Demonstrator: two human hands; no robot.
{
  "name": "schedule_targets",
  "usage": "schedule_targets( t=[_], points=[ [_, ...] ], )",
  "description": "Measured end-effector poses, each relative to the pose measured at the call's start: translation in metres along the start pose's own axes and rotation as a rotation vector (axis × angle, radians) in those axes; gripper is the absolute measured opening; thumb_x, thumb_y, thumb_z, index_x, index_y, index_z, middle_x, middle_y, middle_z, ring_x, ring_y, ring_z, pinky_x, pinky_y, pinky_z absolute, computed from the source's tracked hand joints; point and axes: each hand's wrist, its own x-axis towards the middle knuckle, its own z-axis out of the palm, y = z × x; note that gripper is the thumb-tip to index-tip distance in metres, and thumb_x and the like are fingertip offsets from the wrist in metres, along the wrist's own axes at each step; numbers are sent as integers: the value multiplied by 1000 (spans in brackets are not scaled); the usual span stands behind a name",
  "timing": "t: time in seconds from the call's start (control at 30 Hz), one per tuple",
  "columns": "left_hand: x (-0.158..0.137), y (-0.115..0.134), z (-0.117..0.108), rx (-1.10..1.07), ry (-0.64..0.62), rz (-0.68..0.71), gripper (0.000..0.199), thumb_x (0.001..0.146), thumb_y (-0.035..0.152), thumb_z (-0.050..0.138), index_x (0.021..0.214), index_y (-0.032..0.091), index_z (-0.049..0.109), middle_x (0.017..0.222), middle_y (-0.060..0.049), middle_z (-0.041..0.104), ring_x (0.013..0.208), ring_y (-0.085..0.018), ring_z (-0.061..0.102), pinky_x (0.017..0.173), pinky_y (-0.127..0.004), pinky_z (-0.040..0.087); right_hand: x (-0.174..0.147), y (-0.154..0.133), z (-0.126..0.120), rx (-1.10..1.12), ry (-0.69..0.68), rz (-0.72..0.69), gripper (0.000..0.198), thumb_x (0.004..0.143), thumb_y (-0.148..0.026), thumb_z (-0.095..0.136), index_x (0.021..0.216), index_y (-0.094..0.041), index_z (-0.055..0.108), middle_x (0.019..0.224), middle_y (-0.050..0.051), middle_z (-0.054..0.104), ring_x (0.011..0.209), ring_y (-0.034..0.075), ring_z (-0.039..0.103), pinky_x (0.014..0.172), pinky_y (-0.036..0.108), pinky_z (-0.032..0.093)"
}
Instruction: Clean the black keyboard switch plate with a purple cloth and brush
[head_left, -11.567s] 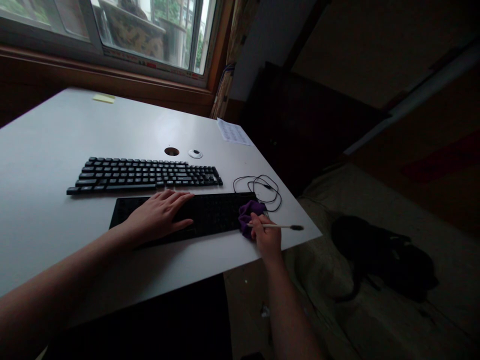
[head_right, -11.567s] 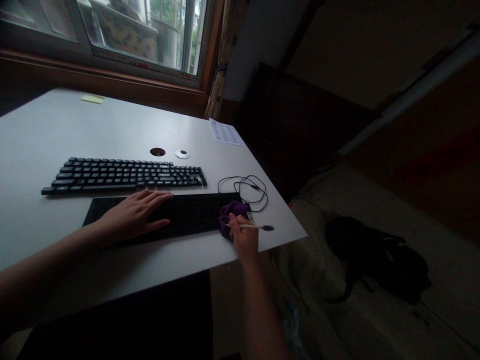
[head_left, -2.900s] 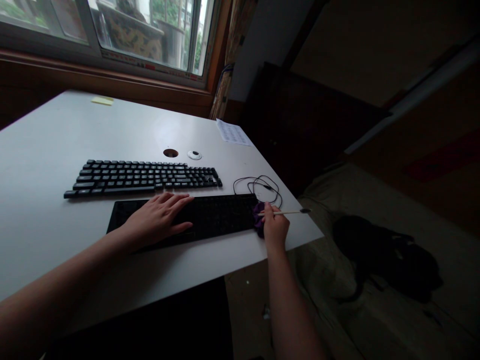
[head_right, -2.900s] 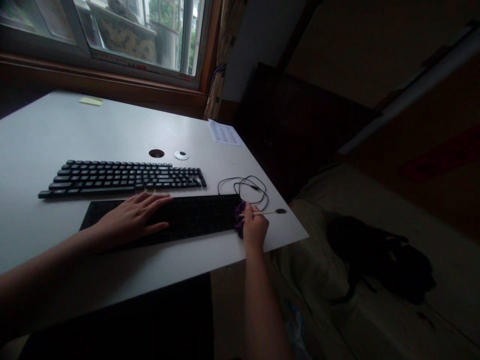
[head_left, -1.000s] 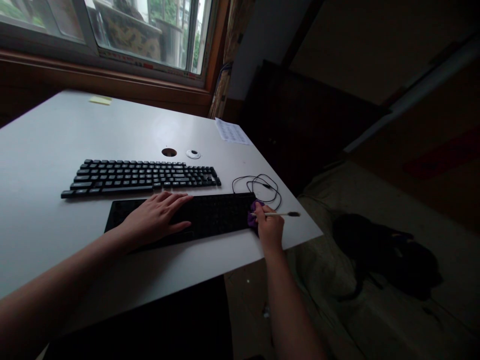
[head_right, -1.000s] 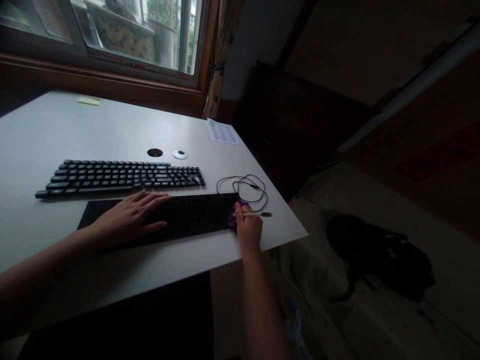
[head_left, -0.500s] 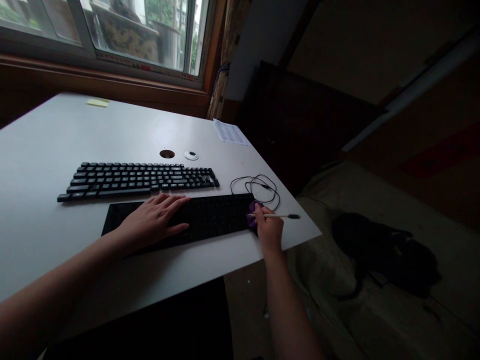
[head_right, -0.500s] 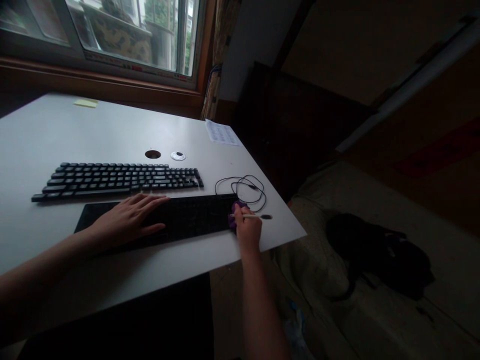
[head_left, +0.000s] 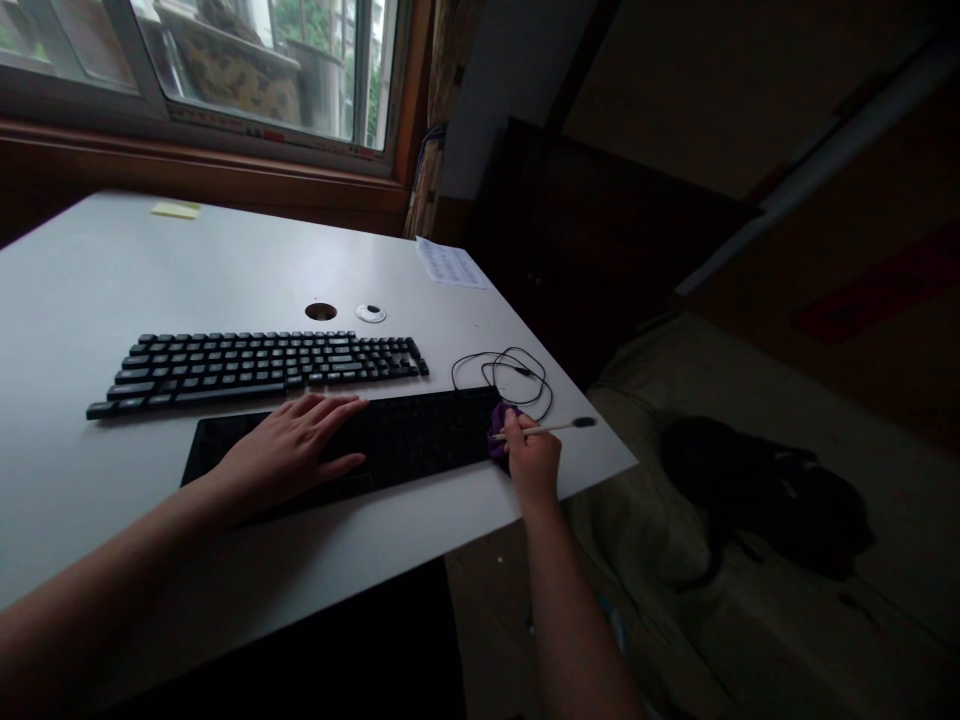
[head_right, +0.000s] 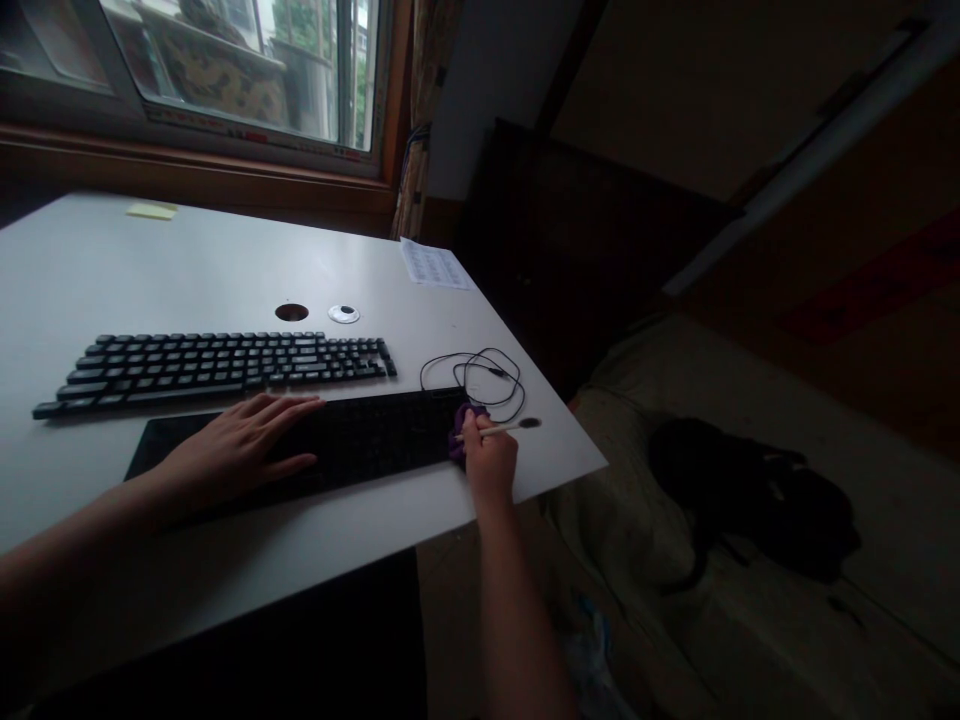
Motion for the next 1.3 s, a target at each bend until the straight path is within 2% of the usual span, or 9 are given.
schedule_targets(
  t=[0.3, 0.47, 0.7, 0.87, 0.97, 1.07, 1.17, 1.3],
  points=[
    [2, -1, -2, -13, -23, 26, 68, 99, 65, 49, 156, 29, 41, 153, -7, 52, 133, -35, 50, 114, -52, 38, 13, -6, 10, 31, -38, -190, 47, 100, -56, 52, 71, -23, 66, 73, 2, 69, 75, 20, 63, 77, 32, 46],
    [2, -2, -1, -9, -34, 17, 68, 98, 66, 50, 154, 27, 44, 153, -7, 52, 132, -35, 51, 113, -53, 39, 15, -6, 9, 58, -62, -208, 41, 99, -52, 57, 73, -23, 68, 75, 2, 68, 77, 21, 64, 78, 33, 46],
    [2, -3, 0, -10, -36, 33, 67, 99, 65, 50, 154, 28, 44, 153, -7, 51, 132, -35, 50, 114, -53, 37, 19, -7, 8, 119, -110, -189, 27, 98, -42, 59, 87, -25, 77, 86, 3, 75, 87, 22, 67, 83, 34, 47],
    [1, -4, 2, 17, -36, 27, 70, 99, 66, 47, 156, 25, 41, 154, -8, 51, 134, -35, 49, 115, -52, 37, 29, -13, 10, 90, -135, -162, 35, 97, -46, 60, 73, -24, 71, 73, 2, 71, 76, 21, 65, 75, 31, 46],
    [0, -3, 4, 26, -19, 0, 77, 99, 70, 43, 157, 20, 39, 152, -11, 52, 137, -37, 47, 115, -52, 36, 24, -8, 3, 102, -136, -95, 43, 97, -51, 59, 64, -23, 62, 62, -1, 64, 64, 18, 61, 65, 29, 44],
    [-2, -4, 7, 36, -8, -18, 81, 99, 73, 40, 158, 18, 37, 152, -13, 53, 138, -37, 46, 115, -52, 36, 17, 0, -7, 134, -169, -30, 45, 97, -52, 58, 63, -23, 60, 57, -2, 60, 56, 16, 57, 59, 27, 41],
    [-2, -4, 8, 50, -6, -11, 81, 99, 73, 41, 159, 19, 34, 151, -13, 53, 138, -37, 46, 116, -52, 36, 15, 2, -10, 134, -184, -22, 45, 97, -52, 58, 63, -22, 61, 56, -2, 60, 55, 15, 56, 57, 27, 40],
    [-1, -4, 5, 52, -26, 7, 79, 99, 70, 43, 159, 19, 35, 151, -12, 53, 136, -37, 48, 115, -51, 37, 27, -5, 4, 140, -156, -74, 44, 98, -51, 57, 64, -23, 61, 59, -1, 62, 60, 17, 60, 60, 28, 42]
  ],
)
